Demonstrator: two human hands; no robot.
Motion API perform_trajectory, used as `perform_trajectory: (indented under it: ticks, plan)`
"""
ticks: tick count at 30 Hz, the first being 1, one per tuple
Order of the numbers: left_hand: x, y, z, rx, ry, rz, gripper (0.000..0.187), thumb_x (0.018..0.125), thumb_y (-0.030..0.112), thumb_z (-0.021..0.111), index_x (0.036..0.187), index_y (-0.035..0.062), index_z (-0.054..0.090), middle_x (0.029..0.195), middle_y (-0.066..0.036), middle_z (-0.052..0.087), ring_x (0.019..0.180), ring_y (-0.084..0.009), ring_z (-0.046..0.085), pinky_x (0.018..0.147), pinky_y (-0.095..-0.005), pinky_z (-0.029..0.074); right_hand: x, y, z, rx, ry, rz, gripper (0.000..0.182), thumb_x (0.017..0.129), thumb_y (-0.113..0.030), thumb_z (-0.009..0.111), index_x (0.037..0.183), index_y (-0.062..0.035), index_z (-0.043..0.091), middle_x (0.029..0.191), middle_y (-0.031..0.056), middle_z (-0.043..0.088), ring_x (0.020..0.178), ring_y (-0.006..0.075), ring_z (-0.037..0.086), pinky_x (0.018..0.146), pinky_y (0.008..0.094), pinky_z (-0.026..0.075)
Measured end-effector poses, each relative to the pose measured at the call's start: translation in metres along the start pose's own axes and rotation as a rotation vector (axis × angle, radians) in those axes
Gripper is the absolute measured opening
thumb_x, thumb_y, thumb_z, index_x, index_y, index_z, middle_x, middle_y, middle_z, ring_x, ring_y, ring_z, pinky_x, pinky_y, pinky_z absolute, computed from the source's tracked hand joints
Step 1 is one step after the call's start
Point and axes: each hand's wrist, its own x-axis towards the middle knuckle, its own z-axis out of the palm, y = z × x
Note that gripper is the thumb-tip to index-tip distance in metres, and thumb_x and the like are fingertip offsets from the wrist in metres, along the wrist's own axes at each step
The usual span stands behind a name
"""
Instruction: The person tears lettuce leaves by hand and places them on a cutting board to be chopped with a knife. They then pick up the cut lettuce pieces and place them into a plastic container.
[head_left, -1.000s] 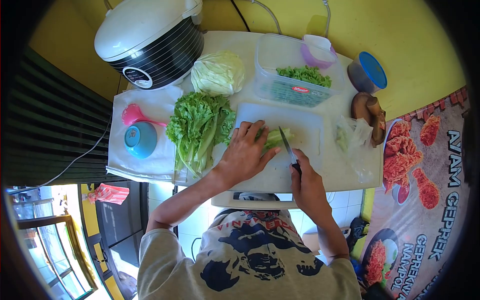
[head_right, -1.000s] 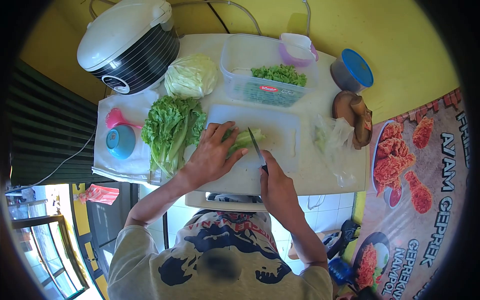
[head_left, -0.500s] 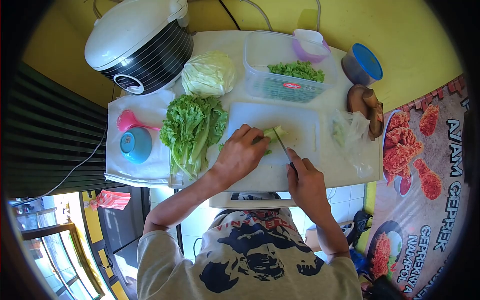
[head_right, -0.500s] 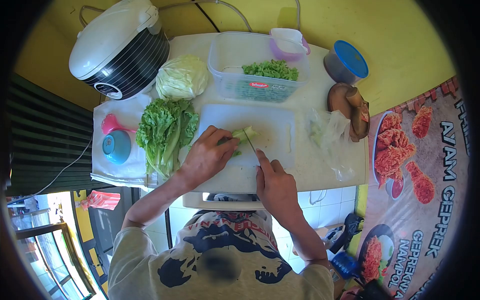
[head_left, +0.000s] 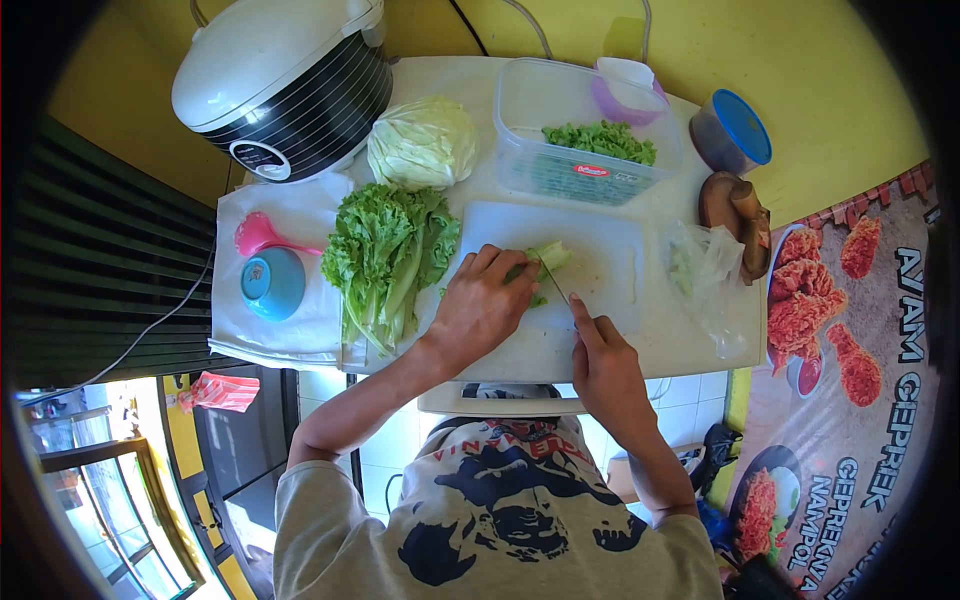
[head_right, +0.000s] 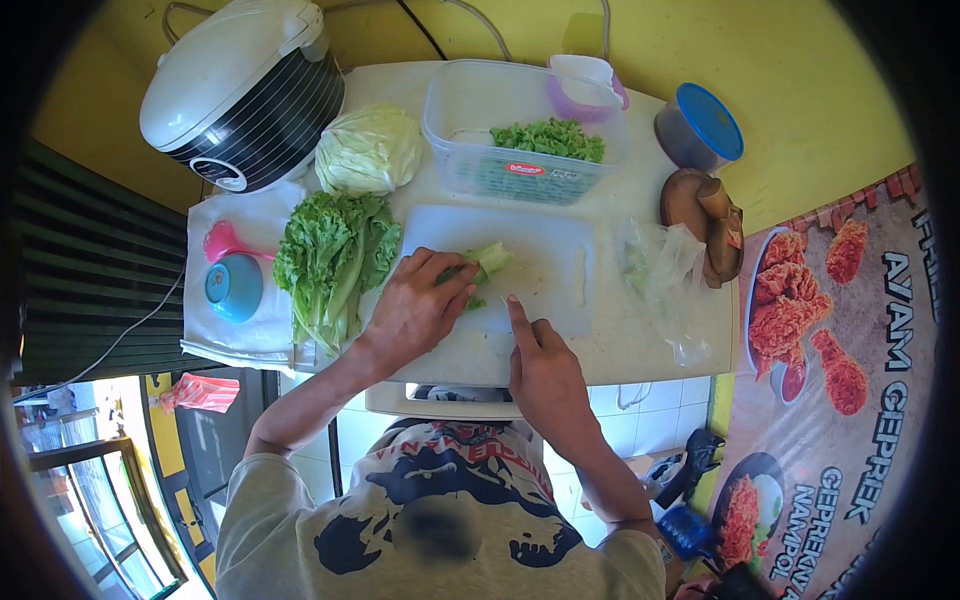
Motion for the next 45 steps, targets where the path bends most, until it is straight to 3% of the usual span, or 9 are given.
perform_trajectory:
  ticks: [20,45]
  plan:
    - [-0.002,0.001,0.005,0.091,-0.01,0.03,0.032,0.084,0.005,0.074,0.116,0.0017,0.074,0.114,-0.009,0.064,0.103,-0.0276,0.062,0.086,-0.0409,0.053,0.005,0.008,0.0,-0.075,-0.098,0.001,0.067,0.094,-0.001,0.065,0.158,-0.0085,0.047,0.092,0.0141,0.063,0.062,0.0318,0.066,0.058,0.0429,0.056]
    - [-0.001,-0.002,0.006,0.009,-0.002,-0.004,0.031,0.083,0.001,0.075,0.114,-0.0006,0.075,0.112,-0.01,0.064,0.104,-0.0298,0.061,0.089,-0.0419,0.052,0.015,0.01,0.002,-0.128,-0.103,-0.05,0.067,0.09,0.001,0.066,0.155,-0.0063,0.051,0.088,0.0128,0.062,0.06,0.0314,0.065,0.056,0.0428,0.056]
